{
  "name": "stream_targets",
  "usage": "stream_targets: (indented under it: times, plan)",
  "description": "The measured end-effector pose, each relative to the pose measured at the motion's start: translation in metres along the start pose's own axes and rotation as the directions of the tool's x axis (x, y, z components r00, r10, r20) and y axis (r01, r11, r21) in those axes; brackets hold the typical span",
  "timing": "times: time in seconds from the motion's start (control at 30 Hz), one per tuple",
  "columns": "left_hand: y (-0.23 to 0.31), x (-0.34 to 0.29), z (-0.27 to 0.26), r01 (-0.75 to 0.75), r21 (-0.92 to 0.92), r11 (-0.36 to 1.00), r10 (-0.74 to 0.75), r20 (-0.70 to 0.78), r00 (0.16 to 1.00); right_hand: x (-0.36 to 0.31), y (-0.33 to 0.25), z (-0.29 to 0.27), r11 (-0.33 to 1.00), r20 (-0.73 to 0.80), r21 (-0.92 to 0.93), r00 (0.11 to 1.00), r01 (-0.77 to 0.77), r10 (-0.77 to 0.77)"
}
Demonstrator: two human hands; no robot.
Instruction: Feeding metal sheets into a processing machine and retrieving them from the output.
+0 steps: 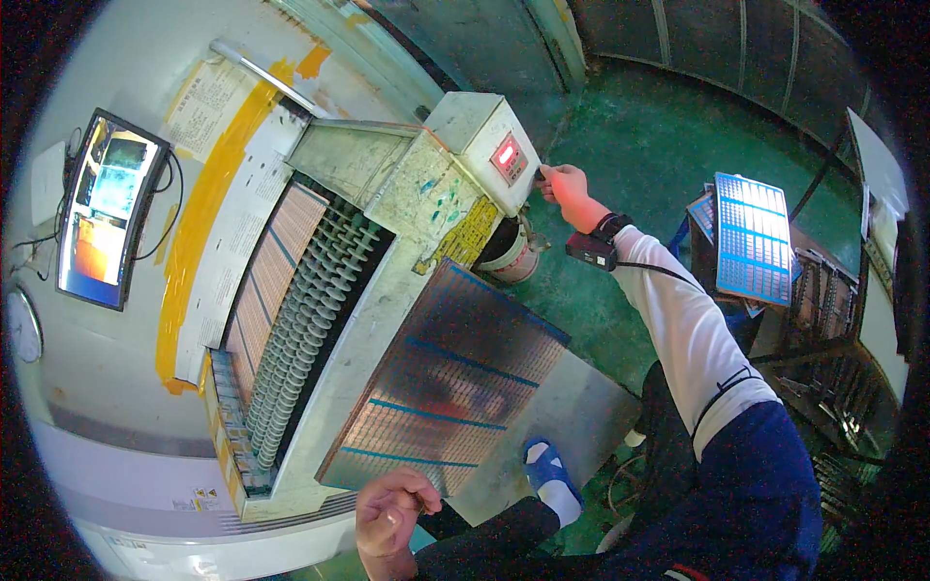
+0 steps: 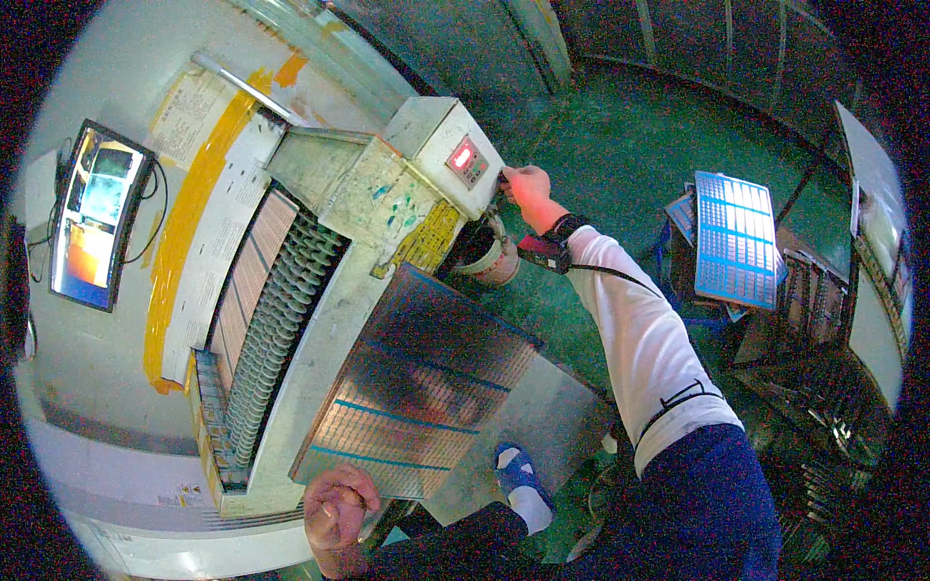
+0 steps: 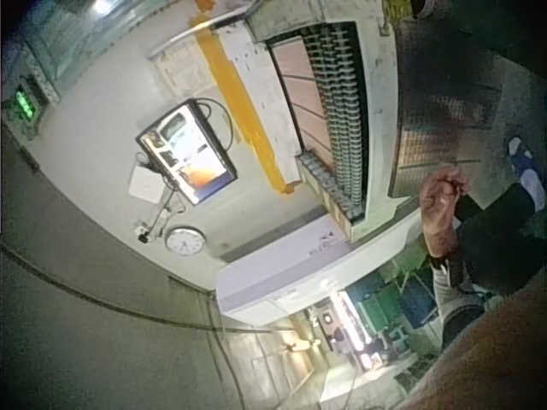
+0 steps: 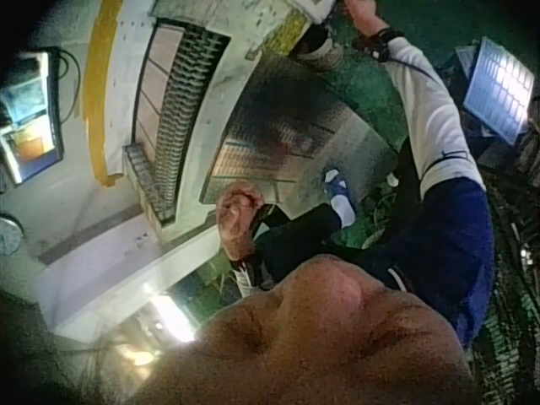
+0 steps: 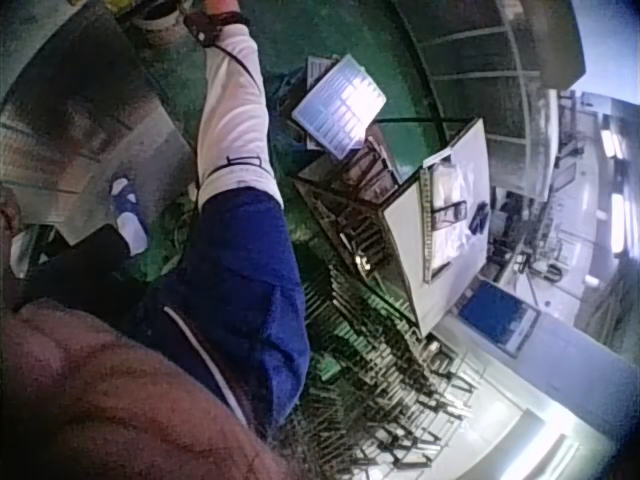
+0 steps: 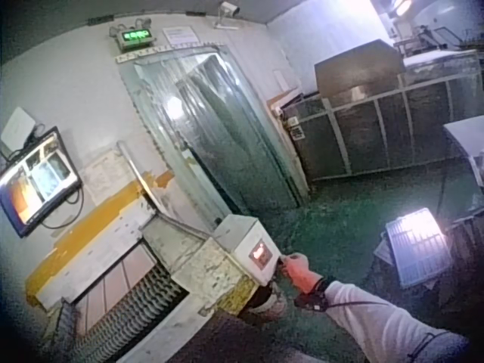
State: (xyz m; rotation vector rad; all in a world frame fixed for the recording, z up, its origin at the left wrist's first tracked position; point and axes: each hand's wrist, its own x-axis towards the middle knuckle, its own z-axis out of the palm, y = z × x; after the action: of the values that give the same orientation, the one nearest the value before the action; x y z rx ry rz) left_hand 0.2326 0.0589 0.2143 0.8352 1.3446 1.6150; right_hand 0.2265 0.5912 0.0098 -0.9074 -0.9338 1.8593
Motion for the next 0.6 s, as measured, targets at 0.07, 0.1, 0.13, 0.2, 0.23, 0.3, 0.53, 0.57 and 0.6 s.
stream_targets:
  times: [0.07,0.1,0.13,0.2,0.23,0.3,0.53,0.57,0.6]
  plan:
    - [0.0003,0.0006,0.0006,0.001,-0.003,1.0,-0.001,-0.003,1.0,-0.0012,-0.0008,0.0011,1.0,-0.026,-0.012,1.0,0.002,-0.002]
    - [0.0003,0.0007,0.0011,-0.004,0.003,1.0,0.004,-0.005,1.0,-0.0017,-0.0013,0.0015,1.0,-0.031,-0.001,1.0,-0.003,0.003]
    - [0.0004,0.0008,0.0015,-0.012,0.015,1.0,0.012,-0.009,1.0,-0.002,-0.0018,0.0021,1.0,-0.062,-0.003,0.998,-0.026,0.025]
    - [0.0006,0.0009,0.002,-0.01,0.012,1.0,0.01,-0.009,1.0,-0.0028,-0.0023,0.0022,1.0,-0.027,0.006,1.0,-0.005,0.005]
    - [0.0007,0.0008,0.0022,-0.01,0.022,1.0,0.01,-0.016,1.0,-0.003,-0.0026,0.0025,1.0,-0.057,-0.015,0.998,-0.025,0.024]
    - [0.0011,0.0007,0.0022,-0.002,0.016,1.0,0.002,-0.015,1.0,-0.0034,-0.0026,0.0026,1.0,-0.031,-0.004,1.0,-0.003,0.003]
    - [0.0017,0.0003,0.002,-0.001,0.026,1.0,0.002,-0.01,1.0,-0.0031,-0.0007,0.003,0.999,-0.076,-0.039,0.997,-0.005,0.002]
    - [0.0017,0.0,0.0021,0.0,0.021,1.0,0.0,-0.006,1.0,-0.0028,-0.0003,0.003,1.0,-0.046,-0.025,0.999,0.014,-0.015]
    - [0.0017,-0.0002,0.0021,0.002,0.022,1.0,-0.002,-0.009,1.0,-0.0024,0.0001,0.0029,1.0,-0.047,-0.013,0.999,0.019,-0.02]
